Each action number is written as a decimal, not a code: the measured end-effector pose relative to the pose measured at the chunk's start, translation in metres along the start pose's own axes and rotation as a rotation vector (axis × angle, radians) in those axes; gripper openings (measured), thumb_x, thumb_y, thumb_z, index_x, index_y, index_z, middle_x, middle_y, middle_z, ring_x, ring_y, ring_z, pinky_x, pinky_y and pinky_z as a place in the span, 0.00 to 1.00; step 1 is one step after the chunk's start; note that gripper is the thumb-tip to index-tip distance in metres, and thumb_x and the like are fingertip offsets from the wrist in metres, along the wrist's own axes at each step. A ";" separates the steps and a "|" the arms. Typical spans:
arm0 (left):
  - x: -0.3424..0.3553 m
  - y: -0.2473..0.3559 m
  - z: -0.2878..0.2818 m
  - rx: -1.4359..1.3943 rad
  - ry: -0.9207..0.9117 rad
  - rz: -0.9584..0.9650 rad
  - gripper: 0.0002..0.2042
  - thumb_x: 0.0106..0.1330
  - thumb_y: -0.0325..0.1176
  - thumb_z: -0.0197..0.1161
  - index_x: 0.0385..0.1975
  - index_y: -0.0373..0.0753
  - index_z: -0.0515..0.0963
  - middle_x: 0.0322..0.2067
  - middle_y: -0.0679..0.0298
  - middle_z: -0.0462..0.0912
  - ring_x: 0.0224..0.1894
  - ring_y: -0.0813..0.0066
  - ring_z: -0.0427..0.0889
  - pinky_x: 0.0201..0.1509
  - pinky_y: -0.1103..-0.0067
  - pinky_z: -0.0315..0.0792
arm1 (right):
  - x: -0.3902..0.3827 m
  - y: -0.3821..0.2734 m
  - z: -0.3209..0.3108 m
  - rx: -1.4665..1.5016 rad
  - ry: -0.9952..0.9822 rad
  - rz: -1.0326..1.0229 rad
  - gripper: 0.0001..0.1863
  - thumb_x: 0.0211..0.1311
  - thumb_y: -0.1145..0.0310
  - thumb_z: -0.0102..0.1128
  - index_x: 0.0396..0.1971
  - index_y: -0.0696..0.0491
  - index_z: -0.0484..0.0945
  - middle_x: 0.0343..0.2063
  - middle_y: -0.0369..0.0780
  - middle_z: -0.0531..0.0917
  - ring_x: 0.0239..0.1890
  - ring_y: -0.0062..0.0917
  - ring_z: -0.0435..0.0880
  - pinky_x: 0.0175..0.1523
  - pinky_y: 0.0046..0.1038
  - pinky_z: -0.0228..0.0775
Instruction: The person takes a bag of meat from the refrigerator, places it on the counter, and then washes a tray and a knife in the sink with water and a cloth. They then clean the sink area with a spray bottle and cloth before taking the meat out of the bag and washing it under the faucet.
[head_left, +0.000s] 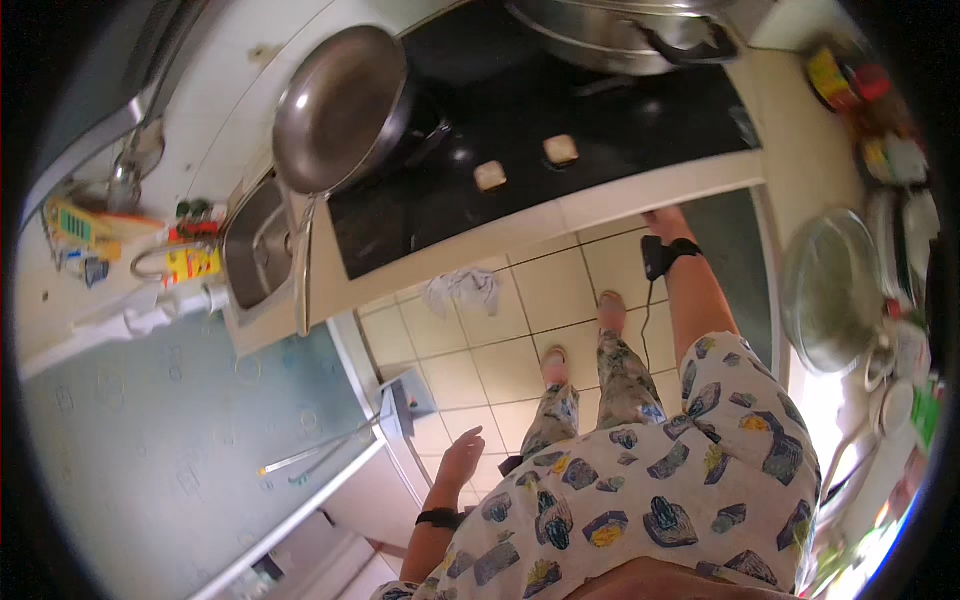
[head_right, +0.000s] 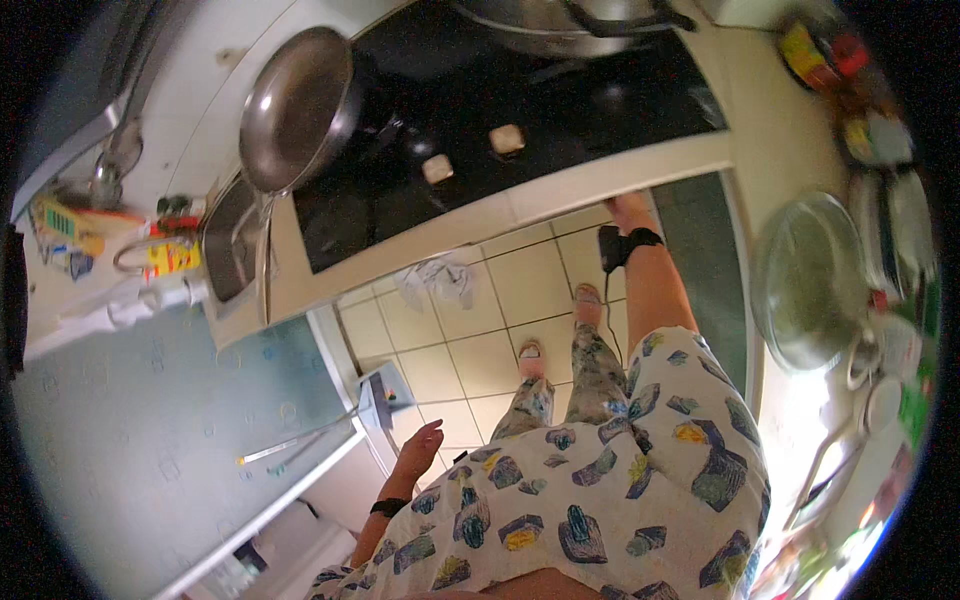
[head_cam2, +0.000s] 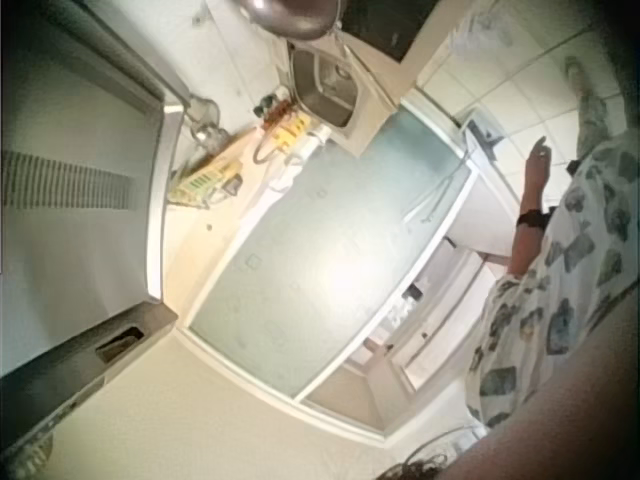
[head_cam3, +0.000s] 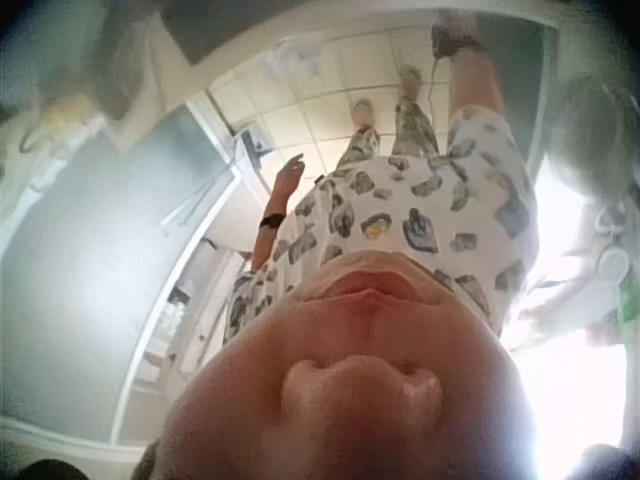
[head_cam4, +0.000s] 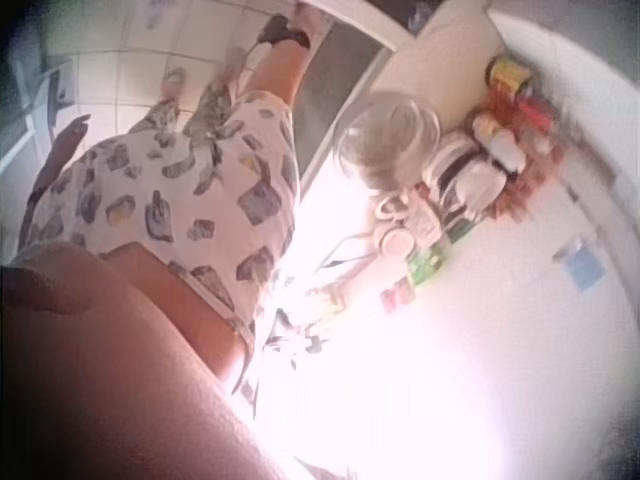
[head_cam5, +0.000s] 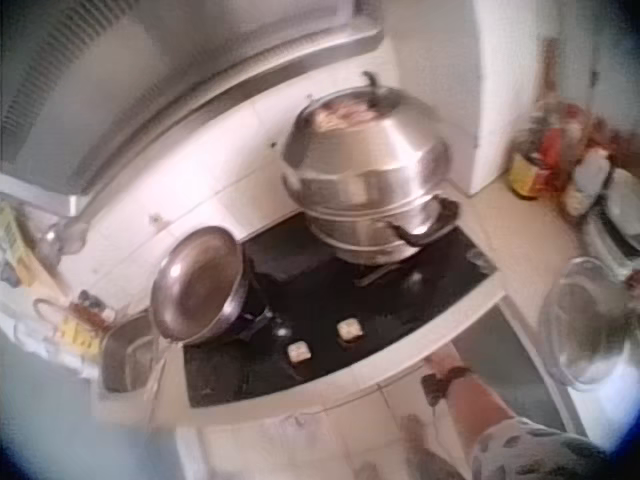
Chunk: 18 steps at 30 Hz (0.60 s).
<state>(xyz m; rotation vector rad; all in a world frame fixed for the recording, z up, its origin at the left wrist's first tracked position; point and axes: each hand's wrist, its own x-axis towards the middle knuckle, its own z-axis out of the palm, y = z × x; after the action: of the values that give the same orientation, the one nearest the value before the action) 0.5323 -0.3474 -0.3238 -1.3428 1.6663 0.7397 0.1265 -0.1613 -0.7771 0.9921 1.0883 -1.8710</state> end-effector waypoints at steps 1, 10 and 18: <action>0.011 0.003 -0.005 0.023 -0.025 0.033 0.18 0.66 0.41 0.53 0.52 0.42 0.74 0.42 0.54 0.81 0.44 0.61 0.81 0.48 0.74 0.73 | -0.004 0.003 0.000 -0.108 -0.077 0.032 0.16 0.64 0.61 0.54 0.46 0.55 0.72 0.39 0.40 0.79 0.40 0.26 0.78 0.50 0.30 0.72; 0.085 -0.012 -0.025 0.196 -0.020 0.545 0.12 0.62 0.39 0.56 0.35 0.38 0.81 0.36 0.55 0.82 0.41 0.59 0.79 0.47 0.72 0.72 | -0.161 0.037 -0.016 -0.496 -0.187 0.280 0.21 0.67 0.63 0.47 0.56 0.58 0.66 0.42 0.43 0.81 0.40 0.27 0.81 0.45 0.26 0.75; 0.125 -0.078 0.043 0.093 0.131 0.459 0.12 0.58 0.40 0.62 0.31 0.37 0.81 0.35 0.53 0.80 0.38 0.60 0.79 0.45 0.71 0.72 | -0.210 -0.043 -0.113 -0.416 -0.152 0.046 0.16 0.67 0.65 0.49 0.52 0.55 0.68 0.37 0.39 0.81 0.33 0.20 0.80 0.39 0.23 0.76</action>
<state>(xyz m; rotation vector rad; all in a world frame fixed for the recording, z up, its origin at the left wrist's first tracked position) 0.6105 -0.3887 -0.4495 -0.9671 2.1216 0.8340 0.2061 0.0015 -0.6161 0.6205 1.2815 -1.5663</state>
